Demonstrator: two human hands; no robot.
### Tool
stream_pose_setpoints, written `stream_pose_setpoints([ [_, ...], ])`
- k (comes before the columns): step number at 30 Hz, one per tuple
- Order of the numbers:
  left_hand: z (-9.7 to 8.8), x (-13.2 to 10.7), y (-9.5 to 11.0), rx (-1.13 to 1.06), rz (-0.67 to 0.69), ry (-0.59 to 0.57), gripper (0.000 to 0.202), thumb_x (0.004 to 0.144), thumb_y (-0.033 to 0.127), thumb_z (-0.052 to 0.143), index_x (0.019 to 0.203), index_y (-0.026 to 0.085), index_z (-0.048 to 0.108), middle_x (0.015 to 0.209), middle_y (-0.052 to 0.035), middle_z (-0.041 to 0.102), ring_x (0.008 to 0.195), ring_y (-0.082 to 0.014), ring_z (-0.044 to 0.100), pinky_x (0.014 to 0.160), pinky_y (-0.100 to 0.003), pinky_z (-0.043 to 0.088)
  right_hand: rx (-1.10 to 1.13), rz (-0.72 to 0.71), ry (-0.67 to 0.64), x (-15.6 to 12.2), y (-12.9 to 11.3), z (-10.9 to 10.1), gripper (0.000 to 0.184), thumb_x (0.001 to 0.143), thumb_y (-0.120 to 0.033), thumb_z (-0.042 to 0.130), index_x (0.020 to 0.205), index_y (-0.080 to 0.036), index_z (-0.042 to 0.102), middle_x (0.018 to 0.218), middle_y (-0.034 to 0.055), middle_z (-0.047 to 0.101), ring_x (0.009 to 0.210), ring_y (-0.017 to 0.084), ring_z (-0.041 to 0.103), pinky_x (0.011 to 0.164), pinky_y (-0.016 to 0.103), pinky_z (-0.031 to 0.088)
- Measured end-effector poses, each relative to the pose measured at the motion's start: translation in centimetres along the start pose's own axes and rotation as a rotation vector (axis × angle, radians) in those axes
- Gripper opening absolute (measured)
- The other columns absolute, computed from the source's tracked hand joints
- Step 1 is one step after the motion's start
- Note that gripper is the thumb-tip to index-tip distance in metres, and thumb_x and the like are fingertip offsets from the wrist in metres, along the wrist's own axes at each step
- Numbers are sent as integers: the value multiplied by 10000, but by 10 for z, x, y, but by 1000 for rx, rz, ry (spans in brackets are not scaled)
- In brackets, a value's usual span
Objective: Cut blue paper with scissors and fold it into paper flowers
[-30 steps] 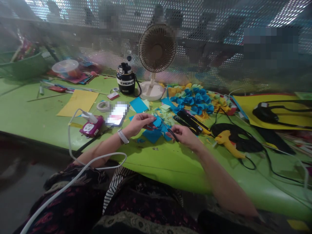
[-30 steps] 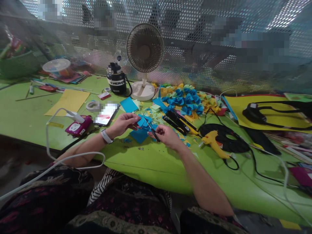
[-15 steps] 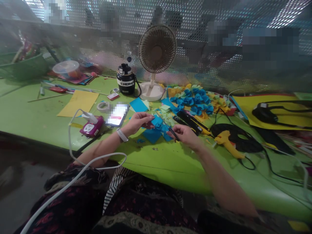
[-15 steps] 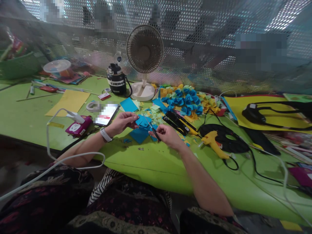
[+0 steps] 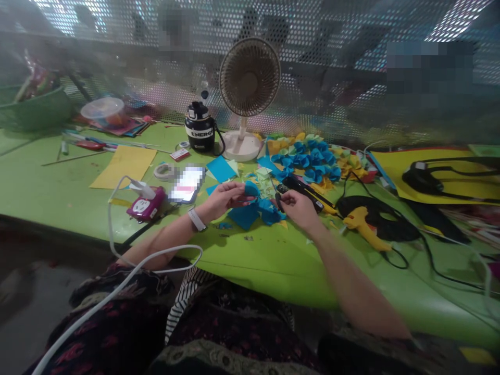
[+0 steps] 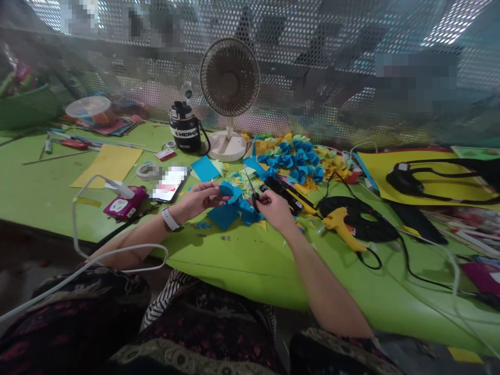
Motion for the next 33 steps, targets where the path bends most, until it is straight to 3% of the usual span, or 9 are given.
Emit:
stream_pose_setpoints([
  [4, 2, -1, -4, 3, -6, -50, 232, 728, 123, 804, 851, 128, 606, 820, -35, 724, 803, -183, 742, 765, -306, 597, -264, -101, 73, 2, 0, 0, 320, 719, -508, 700, 697, -198, 628, 743, 58, 656, 653, 177, 557, 602, 291, 388],
  [7, 1, -1, -7, 26, -15, -27, 287, 664, 84, 833, 830, 130, 604, 727, 21, 668, 724, -137, 709, 735, -285, 582, -390, -70, 69, 4, 1, 5, 300, 734, -492, 695, 744, -192, 679, 719, 53, 650, 643, 182, 568, 575, 286, 353],
  [13, 2, -2, -12, 47, 4, 28, 339, 610, 88, 865, 842, 140, 623, 648, 58, 597, 706, -135, 695, 723, -288, 561, -445, 49, -3, 9, 7, 16, 278, 764, -482, 687, 803, -207, 702, 683, 39, 685, 642, 193, 608, 574, 282, 362],
  [24, 4, -2, -16, 4, 109, 100, 399, 537, 138, 906, 756, 143, 572, 597, 61, 612, 618, -96, 653, 728, -271, 546, -540, 102, 79, 16, 11, 13, 260, 794, -465, 702, 866, -216, 731, 761, 72, 750, 770, 247, 692, 621, 298, 426],
  [30, 1, -1, -12, -55, 171, 160, 421, 538, 186, 914, 709, 163, 530, 572, 66, 586, 689, -117, 684, 718, -243, 525, -388, 46, 96, 16, 9, 13, 210, 786, -415, 694, 839, -213, 721, 751, 59, 740, 754, 235, 685, 660, 314, 467],
  [33, 0, -1, -10, -61, 214, 179, 418, 532, 200, 921, 736, 164, 557, 588, 69, 609, 709, -107, 687, 723, -223, 518, -106, -10, 82, 7, -5, 14, 277, 807, -478, 643, 801, -206, 695, 704, 46, 704, 683, 205, 650, 658, 321, 490],
])
Point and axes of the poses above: each hand's wrist, its own x-axis towards the middle knuckle, its own z-axis out of the palm, y = z × x, the point moved 4 cm from there along x, towards the middle knuckle
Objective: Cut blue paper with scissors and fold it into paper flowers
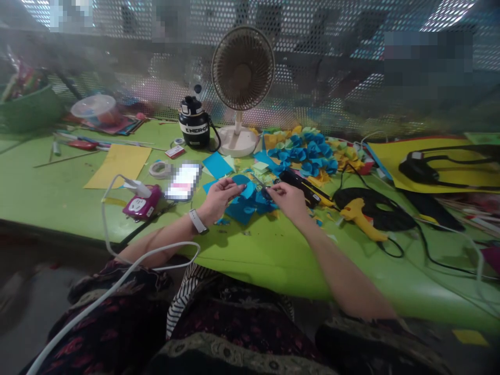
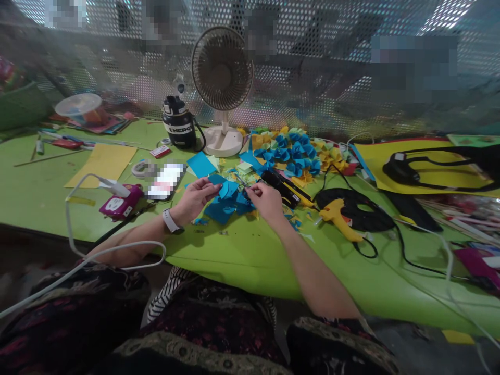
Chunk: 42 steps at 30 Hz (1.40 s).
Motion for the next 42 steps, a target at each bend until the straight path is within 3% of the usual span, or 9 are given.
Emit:
stream_pose_setpoints([
  [4, 4, -4, -4, 60, 35, -48, 413, 517, 201, 927, 784, 155, 615, 656, 50, 674, 670, -91, 673, 725, -226, 525, 460, 0, -293, -22, -25, 16, 432, 771, -617, 647, 894, -203, 658, 802, 28, 688, 666, 167, 625, 635, 308, 522],
  [10, 5, -8, -15, 24, -107, -88, 379, 587, 192, 898, 865, 154, 644, 753, 2, 721, 765, -138, 706, 807, -291, 545, 483, 47, -332, -30, -29, 22, 529, 673, -722, 679, 757, -216, 548, 695, -14, 593, 632, 153, 605, 640, 311, 525],
  [14, -1, 1, 5, 171, -134, -143, 330, 666, 238, 854, 929, 144, 677, 874, -50, 745, 813, -147, 703, 843, -312, 539, 457, 113, -367, -27, -26, 6, 516, 708, -726, 636, 755, -229, 502, 548, -48, 511, 499, 121, 498, 499, 261, 399],
  [17, -11, 12, 40, 550, 72, -182, 308, 757, 324, 783, 986, 141, 687, 973, -92, 744, 906, -187, 692, 854, -331, 522, 359, 93, -579, -29, -28, -3, 462, 731, -661, 650, 728, -219, 516, 534, -59, 482, 483, 101, 451, 502, 255, 360],
  [21, -35, 27, 71, 1440, 265, 8, 322, 743, 349, 776, 980, 145, 699, 1055, -145, 725, 1010, -299, 656, 872, -385, 476, 114, -26, -848, -34, -24, 0, 407, 764, -604, 627, 708, -207, 556, 604, -39, 524, 543, 113, 468, 524, 255, 349],
  [25, -56, 39, 66, 1823, 168, -16, 463, 670, 449, 813, 1033, 183, 699, 1077, -138, 712, 1036, -336, 637, 795, -338, 461, -149, -112, -740, -30, -18, 4, 377, 765, -582, 636, 735, -207, 629, 703, 15, 646, 648, 158, 551, 561, 266, 364],
  [32, -69, 50, 61, 1727, 98, -106, 513, 652, 416, 796, 1091, 179, 678, 862, -64, 718, 811, -246, 649, 687, -294, 422, -117, -86, -654, -29, -25, -2, 332, 772, -540, 664, 781, -208, 654, 754, 40, 703, 672, 174, 601, 566, 269, 387],
  [39, -63, 50, 64, 1748, 157, -129, 261, 618, 385, 793, 760, 196, 681, 790, -52, 687, 764, -226, 608, 649, -288, 401, -82, -101, -637, -27, -24, -2, 328, 787, -534, 662, 810, -207, 668, 781, 43, 715, 660, 167, 594, 580, 274, 397],
  [42, -59, 46, 68, 1724, 177, -103, 324, 612, 402, 801, 829, 188, 690, 828, -66, 695, 788, -241, 616, 660, -297, 414, -71, -99, -634, -26, -24, -3, 316, 788, -517, 666, 829, -204, 671, 805, 48, 722, 661, 164, 586, 586, 275, 398],
])
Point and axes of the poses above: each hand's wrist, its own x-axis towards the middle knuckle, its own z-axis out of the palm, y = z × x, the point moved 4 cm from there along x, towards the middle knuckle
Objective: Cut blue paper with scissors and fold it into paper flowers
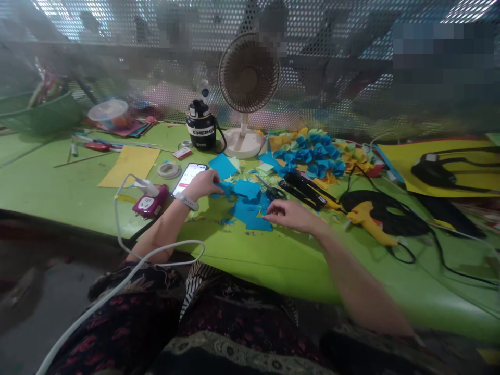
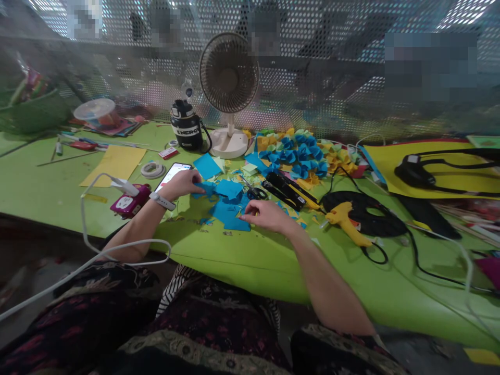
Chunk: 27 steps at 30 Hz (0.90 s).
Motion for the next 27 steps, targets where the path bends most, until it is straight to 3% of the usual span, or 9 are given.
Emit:
stream_pose_setpoints([
  [3, -6, -4, 6, -56, -4, 24, 449, 617, 400, 807, 998, 186, 701, 925, -85, 714, 890, -281, 642, 708, -313, 440, 0, 2, 2, 0, 0, 0, 290, 792, -484, 663, 844, -199, 674, 825, 53, 724, 666, 164, 584, 589, 276, 395],
  [6, -9, -8, 12, -108, 14, 38, 394, 683, 336, 752, 1048, 194, 705, 954, -89, 729, 972, -297, 652, 756, -324, 455, 5, -2, 7, 0, 1, 0, 287, 793, -477, 663, 853, -196, 678, 820, 53, 720, 667, 163, 584, 593, 274, 397],
  [11, -8, -7, 14, -221, -3, 29, 323, 776, 353, 652, 1042, 179, 712, 846, -69, 742, 761, -225, 655, 669, -292, 460, 7, -17, 25, 1, 2, -1, 313, 797, -499, 661, 877, -198, 685, 801, 45, 711, 689, 169, 601, 603, 271, 408],
  [16, -8, -4, 10, -282, -66, 103, 363, 744, 450, 704, 965, 163, 722, 740, -61, 715, 632, -197, 615, 605, -289, 443, 7, -42, 38, 1, 2, 0, 288, 817, -483, 648, 879, -203, 682, 826, 49, 717, 714, 179, 618, 631, 284, 430],
  [21, -6, -5, 13, -296, -93, 83, 344, 810, 498, 632, 854, 161, 686, 636, -34, 643, 516, -172, 564, 553, -289, 409, -2, -44, 37, 2, 1, 0, 259, 837, -453, 624, 880, -204, 679, 816, 43, 711, 708, 177, 613, 626, 286, 427],
  [25, -10, -6, 17, -176, -13, 142, 371, 849, 484, 581, 634, 184, 607, 554, -21, 563, 556, -163, 525, 582, -288, 363, -11, -51, 26, 1, 0, 0, 259, 846, -450, 614, 881, -202, 678, 837, 49, 720, 723, 181, 624, 642, 290, 437],
  [27, -10, -6, 18, -205, 11, 145, 384, 840, 470, 599, 578, 189, 583, 584, -38, 588, 642, -184, 550, 614, -290, 363, -19, -50, 26, 1, -1, 0, 249, 851, -442, 614, 880, -203, 679, 848, 51, 725, 735, 185, 633, 648, 290, 440],
])
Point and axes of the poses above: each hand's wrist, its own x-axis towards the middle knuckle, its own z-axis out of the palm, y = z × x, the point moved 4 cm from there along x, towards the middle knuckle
